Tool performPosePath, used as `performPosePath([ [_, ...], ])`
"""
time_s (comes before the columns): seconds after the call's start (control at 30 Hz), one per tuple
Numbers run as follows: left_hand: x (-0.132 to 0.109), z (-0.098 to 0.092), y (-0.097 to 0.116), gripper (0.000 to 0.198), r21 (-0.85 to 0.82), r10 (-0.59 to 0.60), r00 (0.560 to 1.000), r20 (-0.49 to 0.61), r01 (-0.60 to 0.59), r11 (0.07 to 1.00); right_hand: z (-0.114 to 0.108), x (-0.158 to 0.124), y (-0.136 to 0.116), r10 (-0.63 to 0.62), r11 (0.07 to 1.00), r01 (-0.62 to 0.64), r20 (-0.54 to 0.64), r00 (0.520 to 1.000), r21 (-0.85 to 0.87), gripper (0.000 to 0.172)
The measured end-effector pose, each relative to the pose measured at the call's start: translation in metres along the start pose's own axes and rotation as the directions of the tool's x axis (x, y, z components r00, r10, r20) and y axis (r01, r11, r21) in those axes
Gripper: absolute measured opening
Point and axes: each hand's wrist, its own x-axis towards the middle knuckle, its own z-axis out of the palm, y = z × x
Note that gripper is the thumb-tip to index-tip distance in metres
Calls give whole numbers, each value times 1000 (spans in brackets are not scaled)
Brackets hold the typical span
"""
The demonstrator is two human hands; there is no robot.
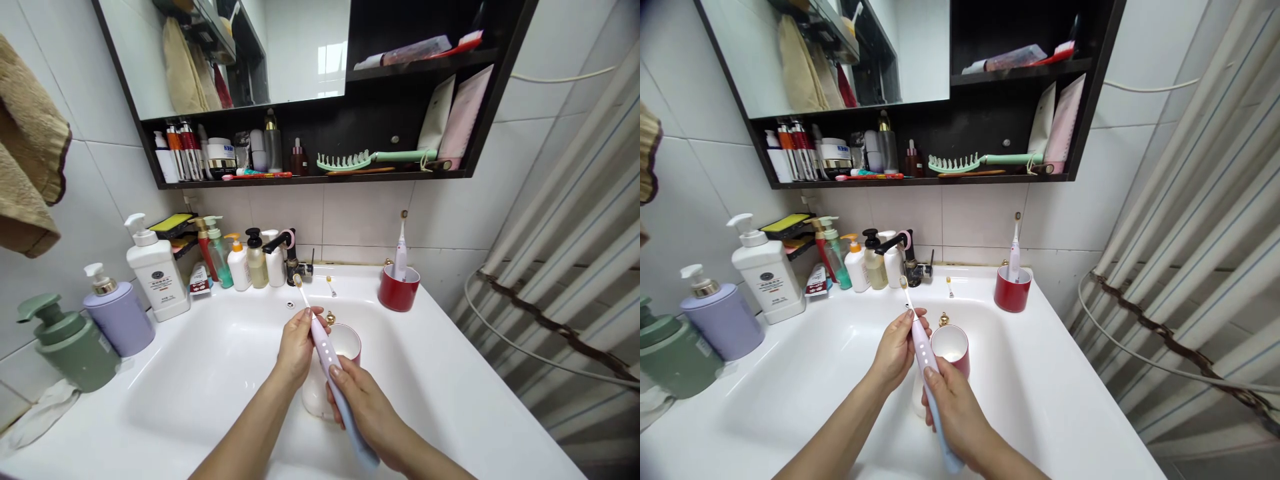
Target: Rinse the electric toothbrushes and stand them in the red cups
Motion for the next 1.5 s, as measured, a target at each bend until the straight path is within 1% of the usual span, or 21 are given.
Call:
performPosePath([
  [0.47, -1, 0, 0, 28, 4, -5, 999, 33, 5, 1000, 1, -1, 3, -43, 998, 42, 30, 999, 37, 26],
  [0.8, -1, -2, 0, 27, 0, 6, 999, 37, -6, 1000, -2, 0, -1, -26, 999, 26, 12, 1000, 25, 27],
  [1.0, 0, -2, -1, 29, 28, 5, 999, 40, -6, 1000, 0, -1, -1, -35, 998, 33, 39, 999, 52, 27],
  [1.07, 2, -4, -2, 30, 64, 13, 999, 44, -16, 998, -2, 0, -4, -42, 997, 41, 9, 999, 72, 26],
  [1.1, 3, -5, -3, 30, 100, 28, 999, 38, -32, 994, -4, 2, -7, -51, 996, 53, -27, 998, 77, 25],
  [1.17, 6, -8, -6, 27, 227, 83, 996, 16, -85, 970, -13, 10, -15, -112, 990, 123, -140, 984, 74, 23],
  [1.23, 7, -11, -9, 21, 396, 158, 987, 16, -152, 905, -26, 23, -23, -209, 972, 229, -265, 941, 46, 22],
  [1.27, 7, -12, -11, 19, 483, 189, 981, 38, -184, 856, -32, 30, -26, -258, 959, 280, -308, 916, 30, 22],
  [1.33, 5, -13, -15, 16, 641, 223, 967, 120, -247, 727, -41, 46, -28, -313, 946, 322, -350, 883, -32, 25],
  [1.37, 4, -13, -16, 16, 713, 226, 958, 176, -283, 642, -45, 53, -27, -325, 943, 330, -363, 874, -49, 26],
  [1.43, 0, -14, -20, 16, 832, 205, 935, 290, -352, 428, -48, 64, -21, -341, 938, 335, -381, 860, -83, 29],
  [1.5, -3, -16, -23, 18, 890, 150, 911, 385, -409, 201, -48, 70, -11, -343, 939, 324, -388, 856, -116, 31],
])
